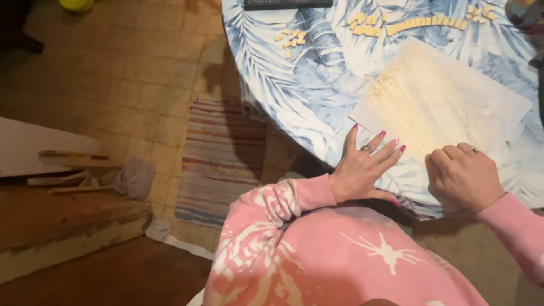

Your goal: The person sits at a table and places small yellow pieces one at a time onto a board with drawn guide lines, picking each piece from a pile on the table and pressing it into position along the lines. They occasionally reach back to the pile to select the next piece and continue filling the pattern.

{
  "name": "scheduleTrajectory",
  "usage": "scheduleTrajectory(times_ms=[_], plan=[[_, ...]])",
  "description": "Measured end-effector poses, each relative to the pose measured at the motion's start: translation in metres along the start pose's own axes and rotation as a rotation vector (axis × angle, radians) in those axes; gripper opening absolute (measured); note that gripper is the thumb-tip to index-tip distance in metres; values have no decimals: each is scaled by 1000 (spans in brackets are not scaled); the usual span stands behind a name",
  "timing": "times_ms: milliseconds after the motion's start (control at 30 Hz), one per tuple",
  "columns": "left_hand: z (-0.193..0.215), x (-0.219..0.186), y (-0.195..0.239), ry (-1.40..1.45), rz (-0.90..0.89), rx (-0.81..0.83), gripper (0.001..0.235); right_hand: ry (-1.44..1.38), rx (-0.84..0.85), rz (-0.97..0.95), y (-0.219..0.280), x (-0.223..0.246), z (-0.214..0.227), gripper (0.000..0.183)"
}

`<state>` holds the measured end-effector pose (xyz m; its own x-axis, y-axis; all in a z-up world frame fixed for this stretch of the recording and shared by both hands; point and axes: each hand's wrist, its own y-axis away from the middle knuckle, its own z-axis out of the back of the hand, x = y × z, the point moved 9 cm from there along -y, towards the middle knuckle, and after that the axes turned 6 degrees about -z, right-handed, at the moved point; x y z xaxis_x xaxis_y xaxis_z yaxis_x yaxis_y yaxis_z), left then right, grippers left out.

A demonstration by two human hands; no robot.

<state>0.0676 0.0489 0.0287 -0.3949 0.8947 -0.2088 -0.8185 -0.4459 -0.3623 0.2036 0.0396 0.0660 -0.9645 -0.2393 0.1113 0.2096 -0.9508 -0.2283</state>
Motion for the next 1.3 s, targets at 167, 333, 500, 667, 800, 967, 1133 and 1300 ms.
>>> scheduleTrajectory(times_ms=[167,333,500,667,800,967,1133,1300], plan=[[-5,-3,0,-5,11,37,105,-34,-79,120,-50,19,-7,11],[-5,-3,-4,-20,27,57,103,-56,-148,143,-116,22,-42,17],[-7,-3,-1,4,25,18,106,6,-73,244,-51,33,-3,10],[-4,0,-1,-6,11,-2,109,-1,11,22,-8,3,-4,19],[-4,-4,-1,-8,0,20,107,-80,-97,25,-54,14,-14,13],[-6,-3,-3,-20,34,70,104,-29,-143,89,-107,9,-60,20],[-8,-2,-1,1,38,12,106,-33,-40,132,-44,18,-8,11],[-3,-3,-2,-10,15,20,107,-8,39,16,-8,6,-2,20]])
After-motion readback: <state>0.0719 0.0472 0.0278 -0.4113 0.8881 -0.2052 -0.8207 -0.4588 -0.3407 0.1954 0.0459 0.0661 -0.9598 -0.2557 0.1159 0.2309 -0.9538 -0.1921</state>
